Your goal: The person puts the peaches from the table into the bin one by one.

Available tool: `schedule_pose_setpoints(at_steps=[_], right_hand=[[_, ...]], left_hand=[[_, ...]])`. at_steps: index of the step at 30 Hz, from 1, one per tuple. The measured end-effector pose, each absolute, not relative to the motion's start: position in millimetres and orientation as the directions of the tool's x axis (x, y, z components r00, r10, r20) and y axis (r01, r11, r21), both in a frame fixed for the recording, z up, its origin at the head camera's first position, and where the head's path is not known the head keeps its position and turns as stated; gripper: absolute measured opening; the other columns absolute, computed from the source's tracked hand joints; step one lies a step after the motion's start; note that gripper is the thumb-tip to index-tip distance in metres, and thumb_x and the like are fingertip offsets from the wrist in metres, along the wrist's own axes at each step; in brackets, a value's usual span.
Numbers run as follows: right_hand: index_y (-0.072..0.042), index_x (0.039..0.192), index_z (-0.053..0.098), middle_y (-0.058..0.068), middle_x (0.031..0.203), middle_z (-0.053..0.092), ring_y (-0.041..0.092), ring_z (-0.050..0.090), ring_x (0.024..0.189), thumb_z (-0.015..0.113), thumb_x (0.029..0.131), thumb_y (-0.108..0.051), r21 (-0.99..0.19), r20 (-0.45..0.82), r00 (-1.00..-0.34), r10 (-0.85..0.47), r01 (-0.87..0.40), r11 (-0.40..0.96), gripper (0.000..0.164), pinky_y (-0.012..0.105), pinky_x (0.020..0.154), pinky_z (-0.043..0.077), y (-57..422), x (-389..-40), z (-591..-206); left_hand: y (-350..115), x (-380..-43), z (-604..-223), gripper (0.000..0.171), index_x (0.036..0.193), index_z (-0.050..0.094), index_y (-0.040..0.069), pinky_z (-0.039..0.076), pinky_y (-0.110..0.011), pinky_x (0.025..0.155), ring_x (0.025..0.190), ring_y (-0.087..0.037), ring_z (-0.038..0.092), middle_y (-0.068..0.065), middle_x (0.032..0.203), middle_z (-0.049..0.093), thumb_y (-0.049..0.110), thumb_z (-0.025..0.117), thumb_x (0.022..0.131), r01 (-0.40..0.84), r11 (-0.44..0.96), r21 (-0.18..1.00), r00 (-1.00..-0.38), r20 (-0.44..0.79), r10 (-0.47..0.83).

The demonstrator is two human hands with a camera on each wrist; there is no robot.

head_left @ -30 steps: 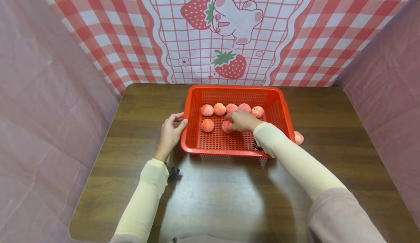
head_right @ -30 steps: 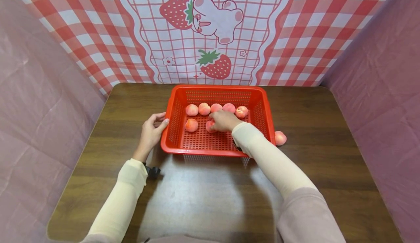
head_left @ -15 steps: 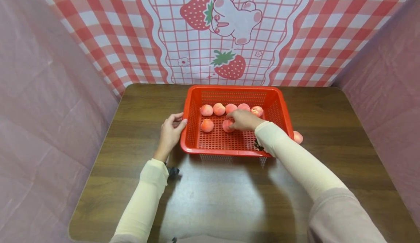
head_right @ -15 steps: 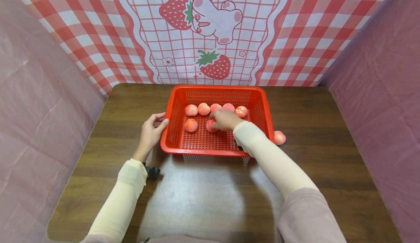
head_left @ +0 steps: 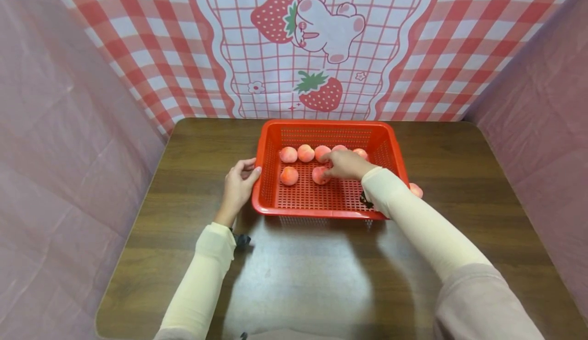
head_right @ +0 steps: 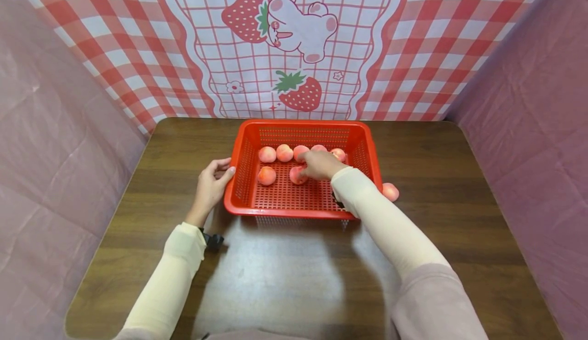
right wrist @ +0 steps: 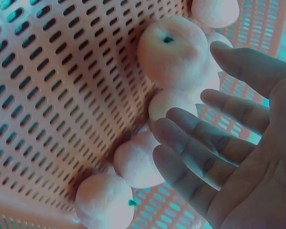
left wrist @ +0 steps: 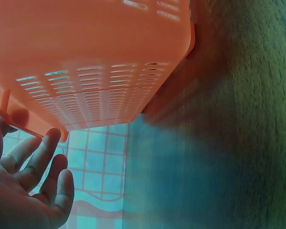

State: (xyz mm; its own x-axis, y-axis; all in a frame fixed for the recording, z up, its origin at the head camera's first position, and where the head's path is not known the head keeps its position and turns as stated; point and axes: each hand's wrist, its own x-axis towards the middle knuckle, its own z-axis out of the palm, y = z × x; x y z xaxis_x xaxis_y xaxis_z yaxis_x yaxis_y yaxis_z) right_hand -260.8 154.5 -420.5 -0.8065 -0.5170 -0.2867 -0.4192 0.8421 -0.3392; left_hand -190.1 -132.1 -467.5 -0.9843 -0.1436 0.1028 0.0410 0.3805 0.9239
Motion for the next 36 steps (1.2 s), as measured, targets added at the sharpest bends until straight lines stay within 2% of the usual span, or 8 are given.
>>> schedule_pose_setpoints(at_steps=[3, 5, 12, 15, 24, 32, 36], right_hand=[[-0.007, 0.130, 0.061, 0.013, 0.126, 0.066, 0.030, 0.061, 0.115, 0.070, 0.089, -0.030, -0.317, -0.289, -0.814, -0.503, -0.415, 0.853, 0.048, 0.049, 0.098, 0.048, 157, -261, -416], [-0.006, 0.130, 0.061, 0.013, 0.130, 0.063, 0.032, 0.058, 0.121, 0.070, 0.089, -0.030, -0.307, -0.290, -0.820, -0.493, -0.408, 0.860, 0.048, 0.051, 0.103, 0.045, 160, -262, -413], [-0.006, 0.130, 0.060, 0.016, 0.119, 0.067, 0.031, 0.061, 0.107, 0.069, 0.090, -0.032, -0.306, -0.288, -0.840, -0.460, -0.374, 0.875, 0.049, 0.050, 0.100, 0.046, 171, -262, -401], [-0.006, 0.130, 0.060, 0.017, 0.120, 0.068, 0.031, 0.061, 0.105, 0.068, 0.090, -0.031, -0.316, -0.276, -0.847, -0.455, -0.367, 0.875, 0.048, 0.051, 0.099, 0.047, 176, -263, -396], [-0.003, 0.132, 0.058, 0.018, 0.128, 0.064, 0.035, 0.060, 0.117, 0.066, 0.092, -0.027, -0.341, -0.217, -0.875, -0.432, -0.347, 0.874, 0.047, 0.053, 0.102, 0.046, 192, -267, -381], [-0.002, 0.129, 0.060, 0.019, 0.117, 0.067, 0.031, 0.063, 0.099, 0.062, 0.094, -0.022, -0.346, -0.137, -0.903, -0.408, -0.342, 0.874, 0.041, 0.048, 0.085, 0.051, 210, -269, -362], [-0.004, 0.129, 0.061, 0.019, 0.114, 0.068, 0.029, 0.062, 0.095, 0.059, 0.095, -0.021, -0.344, -0.111, -0.918, -0.381, -0.324, 0.881, 0.037, 0.047, 0.081, 0.051, 222, -267, -353]], left_hand=[[-132, -190, -467, 0.035, 0.122, 0.063, 0.001, 0.055, -0.045, 0.092, 0.100, -0.038, 0.068, -0.023, 0.114, 0.068, 0.017, 0.067, 0.092, 0.044, 0.382, 0.923, -0.984, 0.107, -0.145], [-132, -189, -466, 0.035, 0.122, 0.063, 0.001, 0.055, -0.045, 0.092, 0.100, -0.039, 0.068, -0.023, 0.114, 0.068, 0.016, 0.067, 0.092, 0.046, 0.382, 0.923, -0.983, 0.109, -0.147], [-133, -189, -466, 0.035, 0.123, 0.063, 0.001, 0.056, -0.044, 0.091, 0.101, -0.037, 0.069, -0.022, 0.115, 0.068, 0.017, 0.067, 0.092, 0.038, 0.391, 0.920, -0.985, 0.101, -0.143], [-133, -189, -466, 0.035, 0.123, 0.063, 0.001, 0.056, -0.044, 0.090, 0.101, -0.037, 0.069, -0.022, 0.115, 0.068, 0.017, 0.067, 0.092, 0.033, 0.386, 0.922, -0.985, 0.095, -0.142], [-132, -190, -466, 0.035, 0.123, 0.063, 0.002, 0.055, -0.043, 0.091, 0.099, -0.036, 0.069, -0.021, 0.114, 0.068, 0.018, 0.066, 0.092, 0.034, 0.404, 0.914, -0.986, 0.098, -0.138], [-131, -190, -466, 0.035, 0.122, 0.063, 0.001, 0.055, -0.045, 0.091, 0.098, -0.039, 0.069, -0.023, 0.113, 0.068, 0.017, 0.067, 0.092, 0.053, 0.398, 0.916, -0.984, 0.117, -0.137], [-131, -190, -467, 0.035, 0.122, 0.063, 0.000, 0.055, -0.046, 0.092, 0.099, -0.039, 0.068, -0.024, 0.113, 0.068, 0.017, 0.067, 0.092, 0.054, 0.391, 0.919, -0.984, 0.116, -0.137]])
